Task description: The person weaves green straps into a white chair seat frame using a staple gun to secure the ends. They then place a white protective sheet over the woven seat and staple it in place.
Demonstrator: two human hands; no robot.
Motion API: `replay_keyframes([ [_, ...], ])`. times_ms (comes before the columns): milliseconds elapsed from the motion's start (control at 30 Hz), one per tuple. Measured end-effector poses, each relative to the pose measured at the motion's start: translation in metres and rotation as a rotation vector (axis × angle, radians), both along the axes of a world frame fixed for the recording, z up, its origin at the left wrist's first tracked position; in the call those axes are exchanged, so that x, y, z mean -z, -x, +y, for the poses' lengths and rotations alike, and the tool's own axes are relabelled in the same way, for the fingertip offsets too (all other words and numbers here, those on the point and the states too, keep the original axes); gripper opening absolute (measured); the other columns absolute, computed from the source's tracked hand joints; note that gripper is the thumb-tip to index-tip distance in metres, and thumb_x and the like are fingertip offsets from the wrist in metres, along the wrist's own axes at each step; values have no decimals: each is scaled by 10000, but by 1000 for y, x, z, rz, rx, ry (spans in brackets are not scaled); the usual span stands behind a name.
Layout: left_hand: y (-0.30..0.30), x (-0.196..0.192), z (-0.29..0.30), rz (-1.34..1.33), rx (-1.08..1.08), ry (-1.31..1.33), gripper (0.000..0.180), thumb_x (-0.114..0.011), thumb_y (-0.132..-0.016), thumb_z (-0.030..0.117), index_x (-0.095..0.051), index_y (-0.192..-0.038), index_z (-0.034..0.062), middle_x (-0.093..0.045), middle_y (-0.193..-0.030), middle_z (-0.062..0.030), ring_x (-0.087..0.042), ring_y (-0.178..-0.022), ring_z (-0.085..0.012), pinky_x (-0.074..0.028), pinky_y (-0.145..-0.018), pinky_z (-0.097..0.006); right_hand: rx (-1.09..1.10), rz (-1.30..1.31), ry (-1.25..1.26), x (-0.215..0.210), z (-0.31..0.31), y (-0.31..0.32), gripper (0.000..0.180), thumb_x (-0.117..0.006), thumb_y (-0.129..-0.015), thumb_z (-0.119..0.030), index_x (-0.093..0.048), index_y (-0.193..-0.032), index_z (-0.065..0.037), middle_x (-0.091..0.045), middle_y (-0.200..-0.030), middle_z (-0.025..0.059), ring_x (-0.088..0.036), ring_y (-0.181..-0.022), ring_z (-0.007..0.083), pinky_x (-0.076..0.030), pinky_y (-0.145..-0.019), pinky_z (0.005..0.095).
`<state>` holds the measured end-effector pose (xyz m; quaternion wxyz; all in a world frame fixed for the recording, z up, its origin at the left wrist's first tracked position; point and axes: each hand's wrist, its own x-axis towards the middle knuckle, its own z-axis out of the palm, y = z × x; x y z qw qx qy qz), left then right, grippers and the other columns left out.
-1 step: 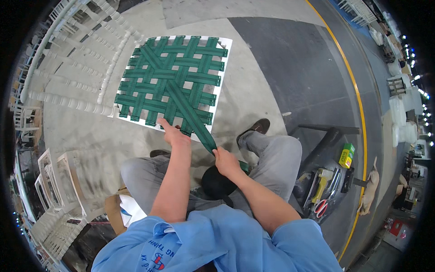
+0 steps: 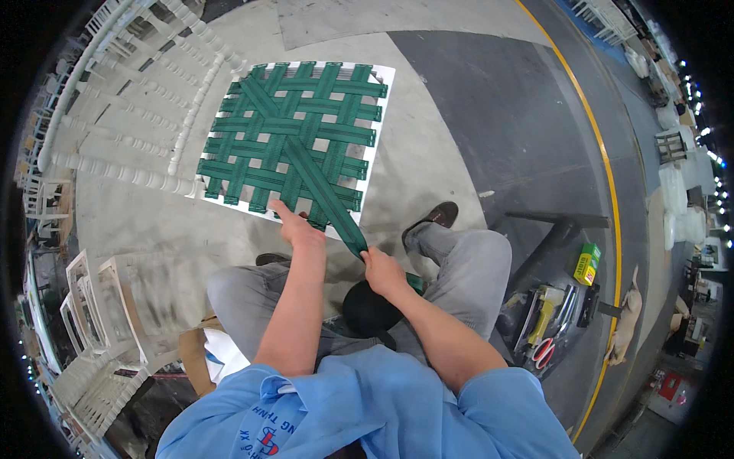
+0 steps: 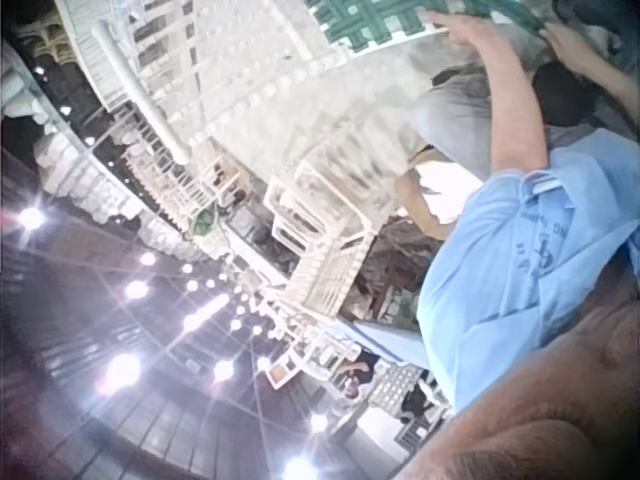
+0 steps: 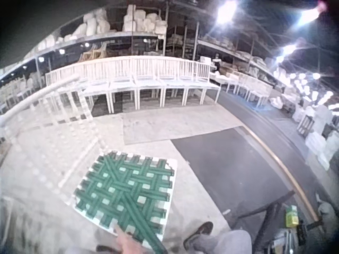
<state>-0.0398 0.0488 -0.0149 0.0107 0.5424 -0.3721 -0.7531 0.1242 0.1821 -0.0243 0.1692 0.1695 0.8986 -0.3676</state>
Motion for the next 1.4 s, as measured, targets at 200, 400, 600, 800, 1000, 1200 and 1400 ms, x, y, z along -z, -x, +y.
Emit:
replay_keyframes([
  [200, -54, -3, -13, 98, 691, 19, 790, -701, -941, 608, -494, -1436, 28, -583, -1207, -88, -565, -980, -199, -487, -791, -389, 17, -24, -28, 11, 3, 25, 306, -450, -1090, -324, -583, -1152, -55, -709, -985, 286, -652, -965, 525, -470, -834, 640],
  [400, -121, 47, -4, 246, 1555, 555, 766, -534, -1005, 633, -574, -1415, -13, -718, -1138, -238, -707, -1042, -403, -529, -891, -461, -40, 23, 102, 13, -1, 23, 282, -430, -1065, -296, -557, -1176, -71, -700, -1025, 307, -644, -988, 532, -471, -832, 635],
  [600, -98, 21, 8, 175, 1878, 870, 730, -336, -1068, 595, -671, -1232, -33, -696, -1178, -311, -648, -1113, -516, -503, -980, -556, -41, -42, 103, 28, 1, 17, 287, -425, -1048, -274, -549, -1186, -55, -684, -1101, 321, -635, -1055, 527, -483, -862, 617],
  [800, -91, 22, 35, 91, 1943, 1046, 756, -271, -1080, 593, -694, -1183, -25, -705, -1169, -304, -661, -1115, -499, -496, -980, -574, -53, -74, 9, 29, 17, 12, 306, -463, -1035, -246, -588, -1234, -50, -687, -1184, 290, -655, -1083, 491, -498, -921, 598],
  [1000, -87, 59, 12, 33, 1951, 1225, 758, -255, -1105, 569, -733, -1098, -19, -730, -1088, -291, -678, -1077, -490, -499, -968, -577, 318, 580, 115, -107, 70, -15, 203, -614, -1009, -177, -664, -1147, -37, -707, -1091, 182, -679, -1032, 395, -535, -894, 460],
  [1200, -94, 45, 22, 134, 2058, 1442, 551, -308, -1124, 443, -664, -1287, 56, -729, -1079, -262, -706, -1061, -447, -488, -989, -597, 917, 272, -611, -156, 245, -201, 309, -714, -946, -257, -690, -1130, -10, -715, -1149, 204, -699, -1036, 376, -544, -899, 457],
  [1400, -93, 29, 29, 92, 1989, 1171, 729, -290, -1091, 568, -728, -1223, 0, -720, -1218, -250, -655, -1213, -404, -292, -1213, -580, 904, 62, -325, -99, 302, -304, 555, -827, -767, -256, -685, -1229, 16, -751, -1121, 194, -721, -1053, 342, -534, -962, 422],
])
